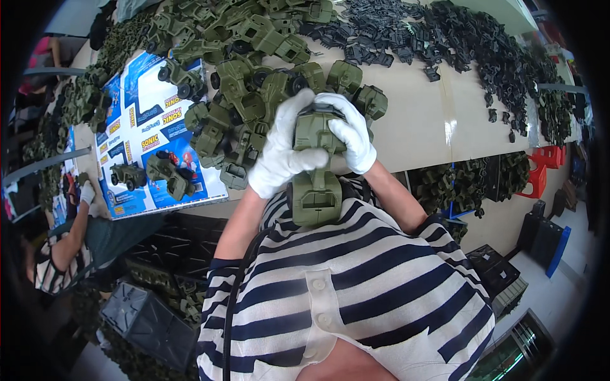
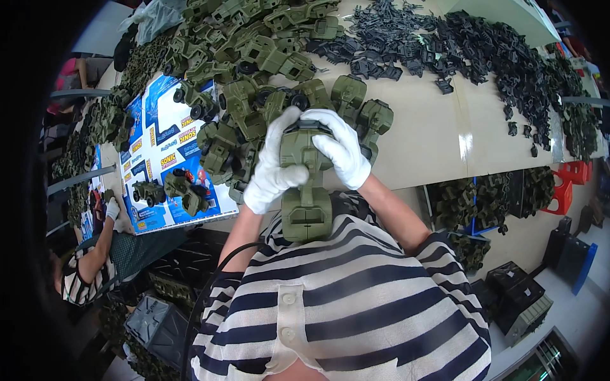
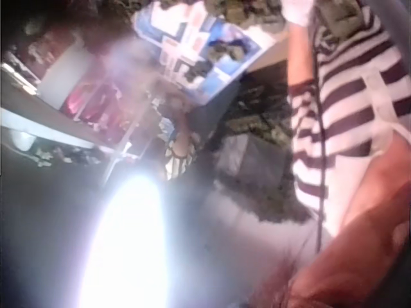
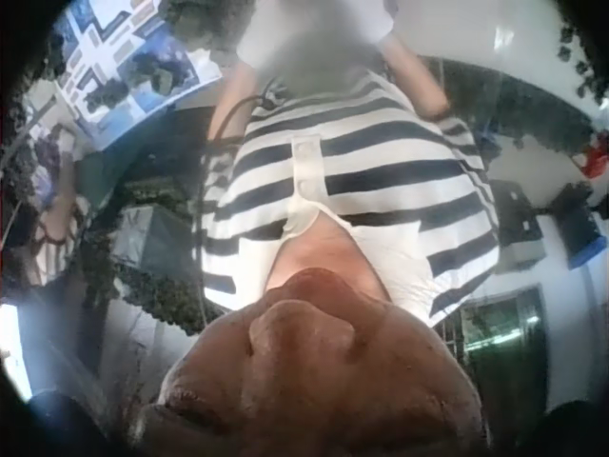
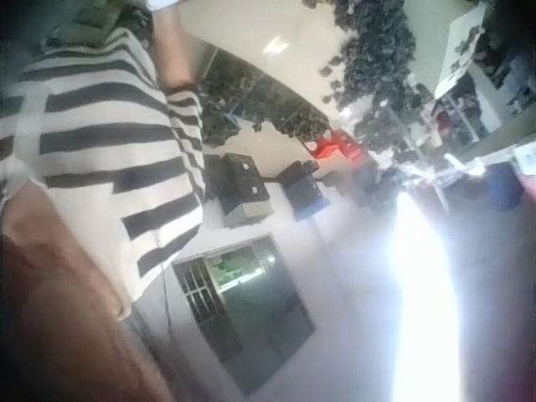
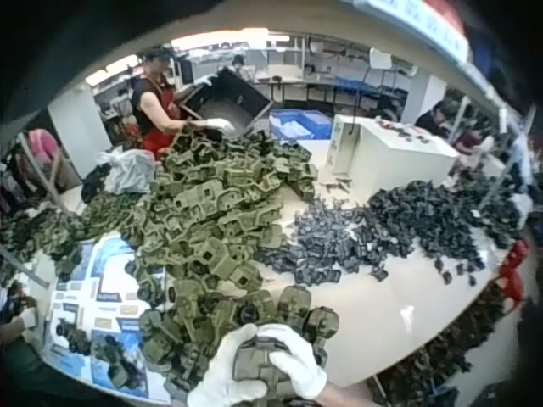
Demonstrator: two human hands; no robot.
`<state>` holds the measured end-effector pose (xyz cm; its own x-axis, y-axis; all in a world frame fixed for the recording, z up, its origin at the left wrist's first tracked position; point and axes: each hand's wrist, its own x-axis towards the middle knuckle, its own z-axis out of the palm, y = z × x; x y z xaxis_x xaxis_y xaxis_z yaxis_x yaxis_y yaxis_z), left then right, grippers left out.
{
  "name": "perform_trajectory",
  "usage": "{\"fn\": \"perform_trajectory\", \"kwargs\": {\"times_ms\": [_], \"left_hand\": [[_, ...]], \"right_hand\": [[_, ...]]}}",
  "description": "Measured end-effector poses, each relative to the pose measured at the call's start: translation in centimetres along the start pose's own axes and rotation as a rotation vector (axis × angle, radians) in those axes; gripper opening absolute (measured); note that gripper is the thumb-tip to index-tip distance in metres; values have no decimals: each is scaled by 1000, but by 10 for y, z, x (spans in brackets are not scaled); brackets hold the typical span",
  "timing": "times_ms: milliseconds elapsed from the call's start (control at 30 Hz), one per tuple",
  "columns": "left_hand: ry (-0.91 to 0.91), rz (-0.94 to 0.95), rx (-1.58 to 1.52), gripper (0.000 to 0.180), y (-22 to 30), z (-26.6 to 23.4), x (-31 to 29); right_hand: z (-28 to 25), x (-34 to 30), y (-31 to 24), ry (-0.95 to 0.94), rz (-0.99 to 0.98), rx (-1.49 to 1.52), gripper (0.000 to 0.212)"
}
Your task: The person assembles green plastic toy tanks by hand. They pick up tank bodies and black wheels from piles on a table, snap the wheels onto the bodies, and place the completed units into blue plastic bins.
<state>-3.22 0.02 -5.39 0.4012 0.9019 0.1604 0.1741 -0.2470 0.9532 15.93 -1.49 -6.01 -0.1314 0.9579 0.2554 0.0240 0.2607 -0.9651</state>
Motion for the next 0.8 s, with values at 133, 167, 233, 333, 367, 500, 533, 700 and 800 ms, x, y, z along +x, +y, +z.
{"fn": "perform_trajectory", "kwargs": {"times_ms": [133, 167, 233, 333, 367, 500, 533, 700, 800], "left_hand": [[111, -44, -247, 91, -6, 16, -8], [121, -52, -231, 88, -6, 17, -8], [150, 87, -97, 77, -4, 19, -5], [179, 177, 76, 63, 4, 16, 3], [203, 167, 65, 61, 5, 16, 1], [215, 83, 25, 56, 0, 7, 1], [189, 30, 14, 56, -2, 3, 3], [314, -94, -58, 64, -9, -23, 13], [579, -321, -238, 55, 2, -59, 8]], "right_hand": [[9, -4, -7, 65, 122, -85, 41], [13, -9, -12, 93, 79, -146, 44], [24, -19, -19, 165, 24, -81, 45], [34, -9, -12, 288, 24, -118, 28], [36, -6, -12, 301, 25, -115, 25], [43, 5, -8, 327, -12, -168, 18], [50, 7, -6, 381, 49, -138, 18], [47, 49, 25, 501, 118, -156, 21], [43, 83, 56, 503, 179, -249, 39]]}}
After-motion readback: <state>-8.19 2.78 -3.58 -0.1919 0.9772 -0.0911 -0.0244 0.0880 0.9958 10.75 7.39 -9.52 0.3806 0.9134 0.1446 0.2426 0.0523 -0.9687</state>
